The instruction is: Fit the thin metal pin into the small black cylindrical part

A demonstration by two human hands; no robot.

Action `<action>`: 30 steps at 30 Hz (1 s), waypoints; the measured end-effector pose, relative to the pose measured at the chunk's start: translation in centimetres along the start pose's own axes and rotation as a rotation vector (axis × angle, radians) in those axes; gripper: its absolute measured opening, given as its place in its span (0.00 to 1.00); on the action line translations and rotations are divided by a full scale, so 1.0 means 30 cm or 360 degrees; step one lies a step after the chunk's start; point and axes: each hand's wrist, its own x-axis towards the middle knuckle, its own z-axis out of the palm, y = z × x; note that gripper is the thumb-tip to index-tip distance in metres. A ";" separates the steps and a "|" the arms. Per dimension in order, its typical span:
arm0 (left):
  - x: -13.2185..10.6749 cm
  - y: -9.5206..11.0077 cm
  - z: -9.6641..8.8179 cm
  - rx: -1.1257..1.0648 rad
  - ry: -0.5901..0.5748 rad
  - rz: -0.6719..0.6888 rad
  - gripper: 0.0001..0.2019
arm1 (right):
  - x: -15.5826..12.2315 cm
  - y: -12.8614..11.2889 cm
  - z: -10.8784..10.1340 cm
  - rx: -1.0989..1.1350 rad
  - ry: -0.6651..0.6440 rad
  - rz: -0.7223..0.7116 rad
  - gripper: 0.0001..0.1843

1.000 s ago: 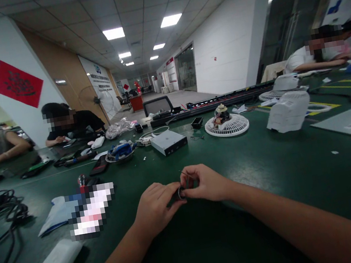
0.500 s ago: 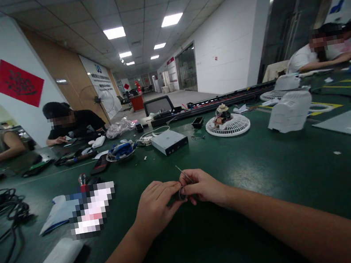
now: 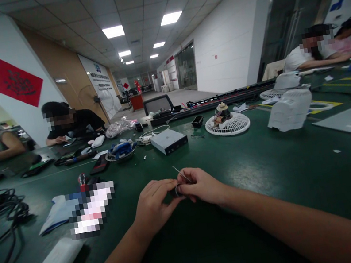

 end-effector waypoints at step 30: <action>-0.010 -0.041 0.014 0.0067 -0.0248 -0.0554 0.15 | -0.028 -0.050 -0.078 -0.1853 0.0223 -0.0502 0.08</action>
